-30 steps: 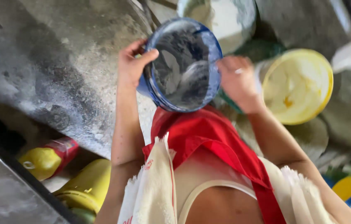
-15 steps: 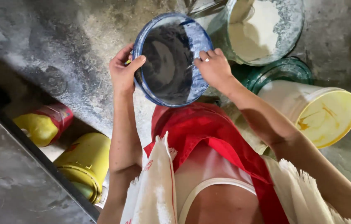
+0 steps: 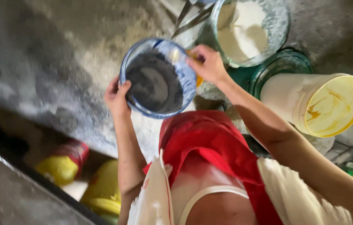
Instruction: The person takes flour from a bucket with a small container and sieves it into a large bowl by hand.
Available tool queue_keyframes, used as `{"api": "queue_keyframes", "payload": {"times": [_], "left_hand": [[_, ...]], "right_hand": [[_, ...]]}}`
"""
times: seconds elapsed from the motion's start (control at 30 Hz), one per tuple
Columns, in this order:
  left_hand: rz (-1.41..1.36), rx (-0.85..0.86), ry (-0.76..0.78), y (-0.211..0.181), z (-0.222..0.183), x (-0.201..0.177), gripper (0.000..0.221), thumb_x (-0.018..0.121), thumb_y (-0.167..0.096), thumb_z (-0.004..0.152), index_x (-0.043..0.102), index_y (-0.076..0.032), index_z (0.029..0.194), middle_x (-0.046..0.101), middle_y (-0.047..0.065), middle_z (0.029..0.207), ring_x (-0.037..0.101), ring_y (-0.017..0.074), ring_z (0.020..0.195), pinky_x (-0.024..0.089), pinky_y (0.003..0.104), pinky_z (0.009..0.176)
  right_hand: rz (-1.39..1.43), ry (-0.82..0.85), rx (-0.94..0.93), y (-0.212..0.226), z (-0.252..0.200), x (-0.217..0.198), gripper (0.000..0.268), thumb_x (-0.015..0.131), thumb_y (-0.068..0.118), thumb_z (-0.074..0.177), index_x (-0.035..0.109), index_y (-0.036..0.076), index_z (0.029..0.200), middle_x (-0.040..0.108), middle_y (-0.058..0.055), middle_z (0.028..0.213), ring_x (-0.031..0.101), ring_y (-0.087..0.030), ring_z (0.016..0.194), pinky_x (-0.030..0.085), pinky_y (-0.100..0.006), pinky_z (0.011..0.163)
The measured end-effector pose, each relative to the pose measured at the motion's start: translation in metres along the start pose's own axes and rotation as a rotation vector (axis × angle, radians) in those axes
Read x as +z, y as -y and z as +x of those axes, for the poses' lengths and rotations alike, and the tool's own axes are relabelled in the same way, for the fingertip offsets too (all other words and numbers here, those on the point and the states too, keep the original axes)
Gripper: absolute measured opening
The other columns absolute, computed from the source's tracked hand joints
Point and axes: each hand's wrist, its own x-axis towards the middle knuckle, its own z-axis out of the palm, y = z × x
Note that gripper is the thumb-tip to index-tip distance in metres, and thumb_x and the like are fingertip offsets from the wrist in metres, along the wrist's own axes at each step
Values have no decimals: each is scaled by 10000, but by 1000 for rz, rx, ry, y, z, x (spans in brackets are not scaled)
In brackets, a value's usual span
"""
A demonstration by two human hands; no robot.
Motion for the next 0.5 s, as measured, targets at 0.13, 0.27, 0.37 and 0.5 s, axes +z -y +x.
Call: {"api": "queue_keyframes", "payload": {"times": [0.13,0.27,0.37,0.5], "left_hand": [[8,-26,-62,13,15,6,465,773,25,816,662,72,1266,738,127,1116,697,206,977,555,326,908],[73,-48,-140,15,24,22,462,758,-12,839,651,71,1280,711,134,1175,688,226,1034,554,349,933],[-11,-87,-44,9,28,28,473,737,-9,848,622,58,1302,706,135,1180,692,243,1040,559,363,928],[24,-200,-216,17,50,12,420,734,-59,831,646,-42,1241,710,90,1085,672,232,952,550,363,826]], "right_hand": [[439,-396,383,-85,83,-3,398,858,410,859,747,47,978,761,-11,852,685,-96,786,561,-278,723],[690,-596,905,-154,165,0,735,818,578,878,575,-116,875,465,-92,760,406,-199,556,341,-410,488],[546,-654,712,-175,187,19,495,838,452,850,797,-25,980,701,2,713,597,-103,580,478,-315,537],[760,-345,763,-167,155,29,281,576,254,857,819,190,982,467,22,551,403,-121,441,328,-349,391]]}}
